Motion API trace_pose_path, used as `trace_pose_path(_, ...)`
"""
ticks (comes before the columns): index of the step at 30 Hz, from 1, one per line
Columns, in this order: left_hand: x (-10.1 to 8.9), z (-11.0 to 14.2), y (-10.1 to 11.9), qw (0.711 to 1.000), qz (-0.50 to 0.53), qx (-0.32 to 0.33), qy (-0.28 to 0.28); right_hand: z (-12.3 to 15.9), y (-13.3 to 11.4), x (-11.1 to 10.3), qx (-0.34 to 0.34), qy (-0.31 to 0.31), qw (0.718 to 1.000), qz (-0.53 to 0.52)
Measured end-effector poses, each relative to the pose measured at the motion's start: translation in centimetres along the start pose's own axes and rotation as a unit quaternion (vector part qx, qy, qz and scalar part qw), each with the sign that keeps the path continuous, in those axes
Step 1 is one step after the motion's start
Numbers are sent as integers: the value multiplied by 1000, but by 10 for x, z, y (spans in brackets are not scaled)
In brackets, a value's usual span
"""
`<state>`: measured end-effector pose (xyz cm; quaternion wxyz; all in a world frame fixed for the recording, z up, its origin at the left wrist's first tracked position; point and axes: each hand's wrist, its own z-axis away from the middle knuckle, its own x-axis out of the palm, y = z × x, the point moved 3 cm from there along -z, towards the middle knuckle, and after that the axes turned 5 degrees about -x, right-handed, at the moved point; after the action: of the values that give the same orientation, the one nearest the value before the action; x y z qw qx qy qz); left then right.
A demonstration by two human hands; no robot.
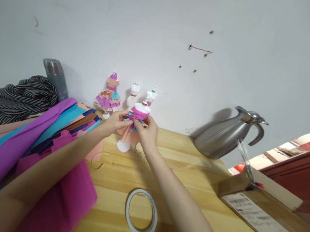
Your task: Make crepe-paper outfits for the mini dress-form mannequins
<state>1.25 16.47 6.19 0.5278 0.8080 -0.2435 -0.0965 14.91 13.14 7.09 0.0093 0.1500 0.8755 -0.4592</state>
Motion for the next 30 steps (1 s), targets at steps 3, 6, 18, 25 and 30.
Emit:
trace_pose_path(3, -1, 0, -1, 1000, 23, -15, -1, 1, -1, 0, 5, 1, 1000, 2)
trace_pose_path(6, 0, 0, -2, 998, 52, -31, -2, 1, -1, -1, 6, 3, 1000, -5)
trace_pose_path(18, 0, 6, 4, 994, 77, -17, -70, 0, -2, -2, 7, -5, 1000, -20)
trace_pose_path(25, -5, 5, 3, 998, -44, -1, -46, 2, -8, 1, 13, -39, 999, -13)
trace_pose_path(30, -1, 6, 3, 995, -97, -10, -16, 5, -12, 0, 10, -68, 997, -17)
